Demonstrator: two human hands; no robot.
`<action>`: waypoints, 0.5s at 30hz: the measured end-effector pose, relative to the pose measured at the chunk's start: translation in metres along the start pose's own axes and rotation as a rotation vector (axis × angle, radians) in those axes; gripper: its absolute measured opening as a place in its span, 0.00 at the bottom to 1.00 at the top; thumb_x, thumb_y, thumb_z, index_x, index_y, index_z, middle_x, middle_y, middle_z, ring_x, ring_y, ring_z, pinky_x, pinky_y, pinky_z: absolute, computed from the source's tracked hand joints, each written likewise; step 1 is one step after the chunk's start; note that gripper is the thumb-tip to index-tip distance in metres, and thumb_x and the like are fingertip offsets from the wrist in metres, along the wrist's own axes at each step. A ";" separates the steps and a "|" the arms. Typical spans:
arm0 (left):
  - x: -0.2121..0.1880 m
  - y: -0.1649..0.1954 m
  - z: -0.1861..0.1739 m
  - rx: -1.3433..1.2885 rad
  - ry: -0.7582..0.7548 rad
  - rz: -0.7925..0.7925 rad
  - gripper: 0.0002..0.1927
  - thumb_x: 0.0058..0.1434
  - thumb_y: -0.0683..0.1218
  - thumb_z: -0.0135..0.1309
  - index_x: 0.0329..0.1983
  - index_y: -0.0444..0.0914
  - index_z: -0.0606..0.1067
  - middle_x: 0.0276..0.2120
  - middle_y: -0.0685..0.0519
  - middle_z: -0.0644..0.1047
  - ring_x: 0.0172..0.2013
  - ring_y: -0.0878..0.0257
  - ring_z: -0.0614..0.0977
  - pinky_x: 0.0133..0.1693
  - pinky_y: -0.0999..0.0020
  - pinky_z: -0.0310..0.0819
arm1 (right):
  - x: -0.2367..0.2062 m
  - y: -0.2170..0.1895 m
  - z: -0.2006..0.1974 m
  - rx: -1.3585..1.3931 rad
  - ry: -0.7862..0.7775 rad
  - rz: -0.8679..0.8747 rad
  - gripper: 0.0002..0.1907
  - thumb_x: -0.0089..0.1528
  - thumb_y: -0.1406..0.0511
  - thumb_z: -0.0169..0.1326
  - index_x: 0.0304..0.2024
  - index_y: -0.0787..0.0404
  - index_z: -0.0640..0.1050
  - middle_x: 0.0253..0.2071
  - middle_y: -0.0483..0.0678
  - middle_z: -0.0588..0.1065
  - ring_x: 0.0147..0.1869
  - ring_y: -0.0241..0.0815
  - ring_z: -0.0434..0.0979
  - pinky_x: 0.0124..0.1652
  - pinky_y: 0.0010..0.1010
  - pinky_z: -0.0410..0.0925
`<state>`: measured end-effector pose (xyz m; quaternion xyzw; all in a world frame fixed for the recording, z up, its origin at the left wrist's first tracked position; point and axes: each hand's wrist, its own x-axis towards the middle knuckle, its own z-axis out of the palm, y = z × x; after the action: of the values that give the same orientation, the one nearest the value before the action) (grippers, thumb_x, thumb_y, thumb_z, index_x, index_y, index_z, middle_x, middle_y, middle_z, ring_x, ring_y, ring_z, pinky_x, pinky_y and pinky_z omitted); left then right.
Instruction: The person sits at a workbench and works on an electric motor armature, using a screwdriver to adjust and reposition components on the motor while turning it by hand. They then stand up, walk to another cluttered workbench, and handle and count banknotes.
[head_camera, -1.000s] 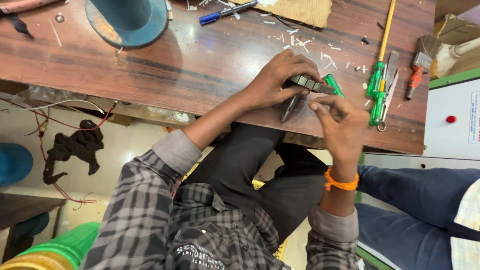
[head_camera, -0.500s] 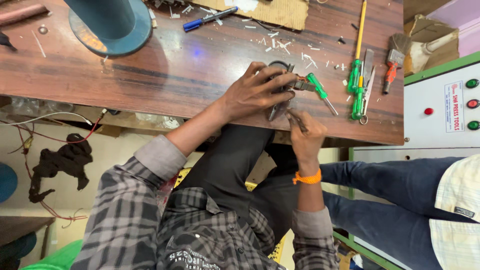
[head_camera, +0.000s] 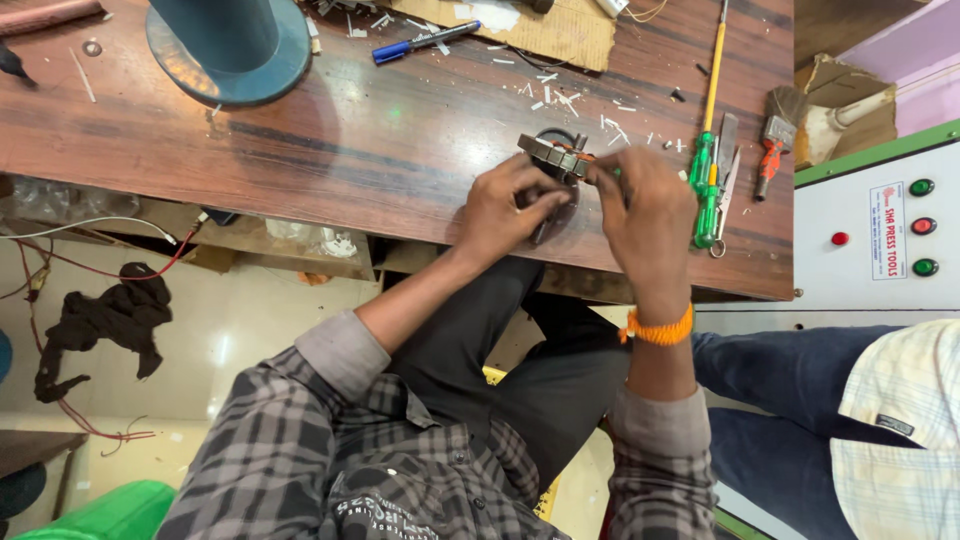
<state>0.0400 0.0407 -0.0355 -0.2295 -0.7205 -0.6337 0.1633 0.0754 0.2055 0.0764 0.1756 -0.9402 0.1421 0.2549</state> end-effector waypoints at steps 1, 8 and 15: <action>0.001 -0.001 0.005 -0.082 0.035 -0.105 0.07 0.58 0.45 0.67 0.36 0.38 0.82 0.29 0.53 0.76 0.28 0.64 0.75 0.31 0.69 0.69 | 0.008 0.005 0.005 0.019 -0.005 0.014 0.04 0.65 0.69 0.64 0.40 0.61 0.81 0.35 0.51 0.77 0.36 0.50 0.76 0.35 0.39 0.65; -0.004 -0.013 0.031 -0.271 0.155 -0.341 0.06 0.57 0.43 0.65 0.33 0.34 0.81 0.29 0.55 0.77 0.28 0.70 0.75 0.31 0.71 0.69 | 0.021 0.078 0.048 0.324 -0.185 0.379 0.06 0.62 0.67 0.66 0.39 0.63 0.84 0.25 0.49 0.75 0.28 0.35 0.70 0.28 0.33 0.64; -0.002 0.016 0.019 -0.042 0.195 -0.233 0.08 0.65 0.41 0.63 0.38 0.33 0.76 0.31 0.52 0.75 0.32 0.66 0.73 0.37 0.69 0.69 | -0.013 0.138 0.105 0.575 -0.174 0.586 0.10 0.60 0.62 0.63 0.38 0.63 0.85 0.31 0.45 0.81 0.34 0.32 0.76 0.35 0.28 0.70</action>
<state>0.0510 0.0605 -0.0254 -0.0849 -0.7096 -0.6825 0.1531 -0.0142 0.2954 -0.0419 -0.0238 -0.8906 0.4497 0.0640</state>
